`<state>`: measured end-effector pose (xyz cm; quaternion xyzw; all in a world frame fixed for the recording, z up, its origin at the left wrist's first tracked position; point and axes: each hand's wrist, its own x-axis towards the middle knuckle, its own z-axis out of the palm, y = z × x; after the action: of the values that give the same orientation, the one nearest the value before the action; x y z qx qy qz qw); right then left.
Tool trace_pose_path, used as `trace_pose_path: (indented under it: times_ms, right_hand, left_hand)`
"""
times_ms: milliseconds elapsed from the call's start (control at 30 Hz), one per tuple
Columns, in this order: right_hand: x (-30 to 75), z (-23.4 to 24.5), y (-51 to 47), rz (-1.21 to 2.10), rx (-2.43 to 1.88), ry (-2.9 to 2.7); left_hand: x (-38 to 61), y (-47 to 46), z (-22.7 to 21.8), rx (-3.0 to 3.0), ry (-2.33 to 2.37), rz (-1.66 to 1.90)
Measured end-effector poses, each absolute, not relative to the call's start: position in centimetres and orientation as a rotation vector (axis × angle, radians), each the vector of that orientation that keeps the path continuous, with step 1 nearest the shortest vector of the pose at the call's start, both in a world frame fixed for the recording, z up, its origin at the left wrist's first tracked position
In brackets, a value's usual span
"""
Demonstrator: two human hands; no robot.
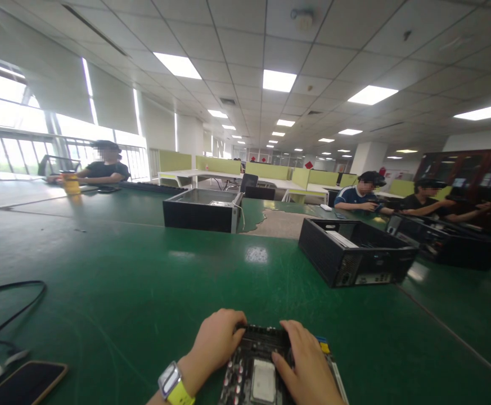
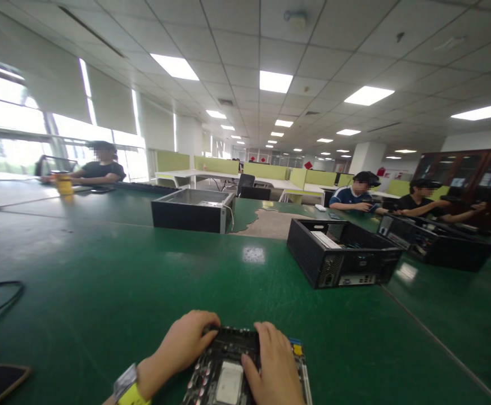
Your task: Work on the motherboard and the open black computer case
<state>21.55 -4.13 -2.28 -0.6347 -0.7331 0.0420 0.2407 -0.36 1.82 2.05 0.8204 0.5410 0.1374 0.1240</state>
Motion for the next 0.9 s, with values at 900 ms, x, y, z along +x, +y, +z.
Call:
trace_pose_path:
  times_ms: [900]
  right_hand:
    - [21.6,-2.3,-3.9,0.177,-1.744,-2.001]
  left_hand:
    - [2.2,-1.3,4.9,2.507,1.507,0.455]
